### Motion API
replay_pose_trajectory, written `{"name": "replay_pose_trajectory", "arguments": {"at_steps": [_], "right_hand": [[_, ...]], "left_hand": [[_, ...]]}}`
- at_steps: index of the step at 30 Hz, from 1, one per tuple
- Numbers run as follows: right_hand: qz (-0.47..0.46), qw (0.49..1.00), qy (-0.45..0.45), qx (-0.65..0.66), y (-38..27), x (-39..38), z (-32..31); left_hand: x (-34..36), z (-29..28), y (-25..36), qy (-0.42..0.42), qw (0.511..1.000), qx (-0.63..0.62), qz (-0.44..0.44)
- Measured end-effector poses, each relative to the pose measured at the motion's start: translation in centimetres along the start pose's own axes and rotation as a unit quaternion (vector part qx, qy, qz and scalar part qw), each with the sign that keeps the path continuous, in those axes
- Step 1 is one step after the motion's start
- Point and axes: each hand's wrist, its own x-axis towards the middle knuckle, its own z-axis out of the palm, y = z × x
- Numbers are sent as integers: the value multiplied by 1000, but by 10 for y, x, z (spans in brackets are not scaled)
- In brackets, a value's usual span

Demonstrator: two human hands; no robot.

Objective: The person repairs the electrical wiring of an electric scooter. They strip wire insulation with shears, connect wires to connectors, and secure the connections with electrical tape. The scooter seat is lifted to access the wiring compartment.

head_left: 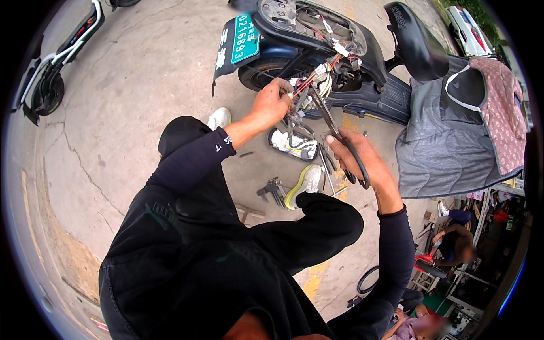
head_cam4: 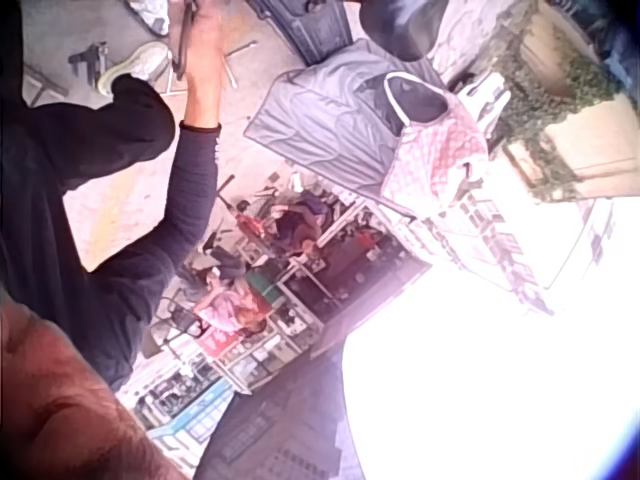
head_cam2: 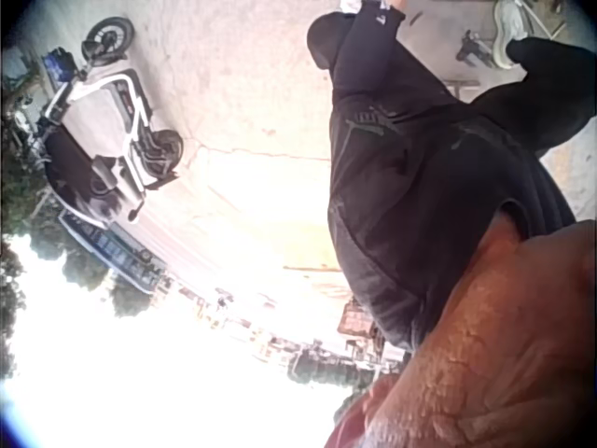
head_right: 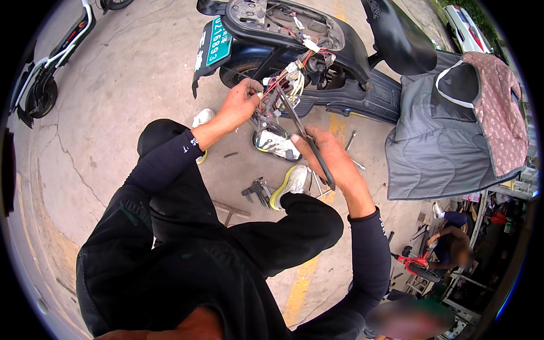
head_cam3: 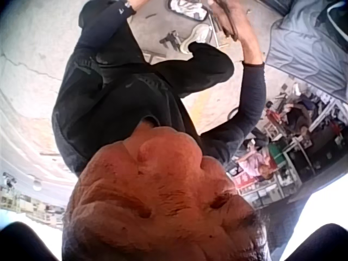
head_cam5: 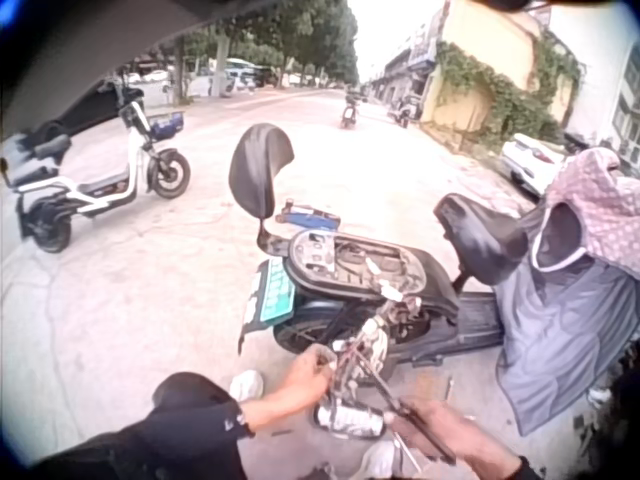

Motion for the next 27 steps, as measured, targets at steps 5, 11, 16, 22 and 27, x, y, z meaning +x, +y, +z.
{"name": "replay_pose_trajectory", "arguments": {"at_steps": [5,11,16,22,27], "right_hand": [[9,1000,-4,-26,8,13,20],[23,998,11,-56,-4,24,23],[11,997,19,-80,0,29,25],[-20,989,49,-140,-10,37,25],[-24,965,122,-233,-11,36,33]], "left_hand": [[-1,6,-3,38,999,-29,7],[-5,3,3,49,998,-28,25],[-8,4,8,54,998,-30,20],[-8,5,8,68,997,1,25],[-4,3,0,86,996,-19,28]]}}
